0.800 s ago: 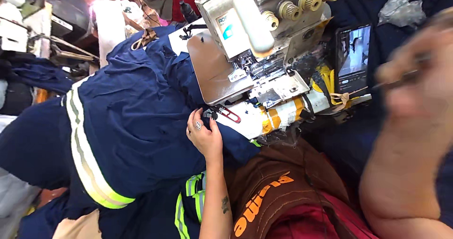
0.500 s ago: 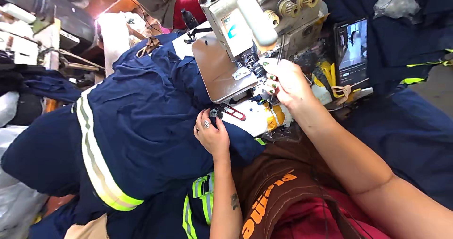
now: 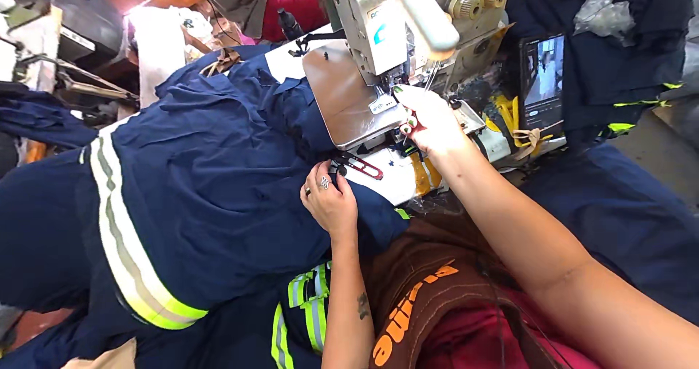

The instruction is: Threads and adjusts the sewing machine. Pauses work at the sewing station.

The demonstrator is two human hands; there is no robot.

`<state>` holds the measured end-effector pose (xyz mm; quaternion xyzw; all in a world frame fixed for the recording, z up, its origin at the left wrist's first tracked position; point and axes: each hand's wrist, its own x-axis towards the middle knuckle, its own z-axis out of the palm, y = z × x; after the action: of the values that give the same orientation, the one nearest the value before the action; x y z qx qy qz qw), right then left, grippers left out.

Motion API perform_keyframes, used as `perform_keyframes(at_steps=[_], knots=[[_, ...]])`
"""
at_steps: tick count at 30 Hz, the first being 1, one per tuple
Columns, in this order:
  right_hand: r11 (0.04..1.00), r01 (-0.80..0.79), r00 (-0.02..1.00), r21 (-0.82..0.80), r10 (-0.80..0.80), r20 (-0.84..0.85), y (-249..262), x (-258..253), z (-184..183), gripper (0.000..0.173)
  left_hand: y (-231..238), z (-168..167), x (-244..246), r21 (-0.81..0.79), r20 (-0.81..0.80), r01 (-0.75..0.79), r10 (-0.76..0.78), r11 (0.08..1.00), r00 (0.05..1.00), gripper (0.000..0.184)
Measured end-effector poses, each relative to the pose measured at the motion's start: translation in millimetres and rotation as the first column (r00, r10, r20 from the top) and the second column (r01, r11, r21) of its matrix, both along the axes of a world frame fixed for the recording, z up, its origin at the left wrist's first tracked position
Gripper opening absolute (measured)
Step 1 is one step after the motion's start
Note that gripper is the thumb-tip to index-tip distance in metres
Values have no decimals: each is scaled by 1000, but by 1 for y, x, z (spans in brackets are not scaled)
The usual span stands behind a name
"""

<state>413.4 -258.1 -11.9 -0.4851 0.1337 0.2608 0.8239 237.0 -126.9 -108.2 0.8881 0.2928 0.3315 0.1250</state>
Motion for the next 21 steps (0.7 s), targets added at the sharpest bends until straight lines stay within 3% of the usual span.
perform_keyframes(at_steps=[7,11,17,19,21], knots=[[992,121,988,-45,-116,103,6,-4,-7,15,0,-1,0,3,7,10,-10,1000,1000,28],[991,136,990,3,-136,49,-5,-3,0,13,0,-1,0,16,8,12,-12,1000,1000,28],[999,32,999,10,-32,-14,-20,-7,14,12,0,-1,1,13,4,13,-13,1000,1000,27],[998,-38,997,-58,42,65,-26,-10,15,15,1,-1,1,19,9,12,-12,1000,1000,27],[968,-24,961,-248,91,261,-38,-11,9,21,1,-1,0,25,6,20,-20,999,1000,28]])
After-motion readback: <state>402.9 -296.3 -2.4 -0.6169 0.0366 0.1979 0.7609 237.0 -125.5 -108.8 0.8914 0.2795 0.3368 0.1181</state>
